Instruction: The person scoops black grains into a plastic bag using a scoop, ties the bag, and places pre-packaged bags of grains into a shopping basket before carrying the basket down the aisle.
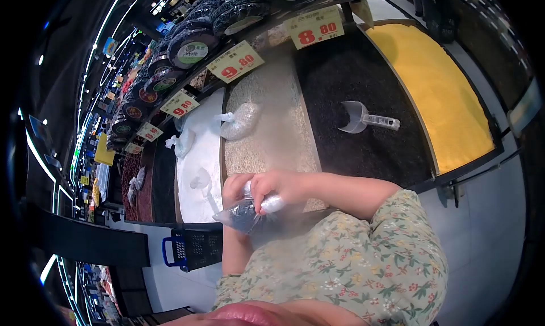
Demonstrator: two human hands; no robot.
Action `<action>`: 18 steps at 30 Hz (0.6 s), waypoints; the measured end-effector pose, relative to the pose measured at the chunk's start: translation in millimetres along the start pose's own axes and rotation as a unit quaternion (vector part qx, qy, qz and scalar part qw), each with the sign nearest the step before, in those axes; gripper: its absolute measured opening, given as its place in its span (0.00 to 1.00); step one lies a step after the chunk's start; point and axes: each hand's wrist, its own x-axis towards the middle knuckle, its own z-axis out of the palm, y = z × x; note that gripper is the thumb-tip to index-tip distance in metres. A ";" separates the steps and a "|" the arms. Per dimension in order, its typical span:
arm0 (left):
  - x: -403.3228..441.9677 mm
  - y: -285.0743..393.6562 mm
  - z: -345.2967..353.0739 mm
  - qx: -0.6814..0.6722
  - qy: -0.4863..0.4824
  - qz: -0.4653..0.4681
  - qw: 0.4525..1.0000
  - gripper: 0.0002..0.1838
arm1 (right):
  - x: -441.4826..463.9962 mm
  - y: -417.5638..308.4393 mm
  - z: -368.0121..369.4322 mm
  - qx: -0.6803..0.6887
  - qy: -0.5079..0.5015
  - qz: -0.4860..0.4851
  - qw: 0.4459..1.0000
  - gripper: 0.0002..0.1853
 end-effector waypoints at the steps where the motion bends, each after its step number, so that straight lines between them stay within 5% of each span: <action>1: -0.4 -6.6 -2.0 0.000 -0.001 0.000 1.000 0.19 | -2.2 0.7 -1.1 0.001 0.001 0.000 1.000 0.05; 4: -4.4 -10.5 -2.6 0.034 -0.073 -0.060 0.995 0.19 | -12.3 10.2 -2.6 -0.215 0.005 -0.027 0.976 0.05; 8: -10.3 9.1 8.9 -0.008 -0.066 -0.125 0.990 0.18 | -26.2 34.4 1.1 -0.242 0.161 0.033 0.956 0.05; 13: -19.5 15.5 21.5 0.018 -0.010 -0.139 0.990 0.16 | -20.2 51.3 -0.5 -0.279 0.225 0.044 0.932 0.07; 16: -28.1 14.6 34.2 -0.015 -0.009 -0.180 0.983 0.20 | -15.7 57.3 -2.6 -0.223 0.271 0.186 0.918 0.07; 18: -29.7 17.6 41.6 -0.039 0.000 -0.184 0.982 0.22 | -15.5 68.8 -1.4 -0.195 0.280 0.188 0.921 0.08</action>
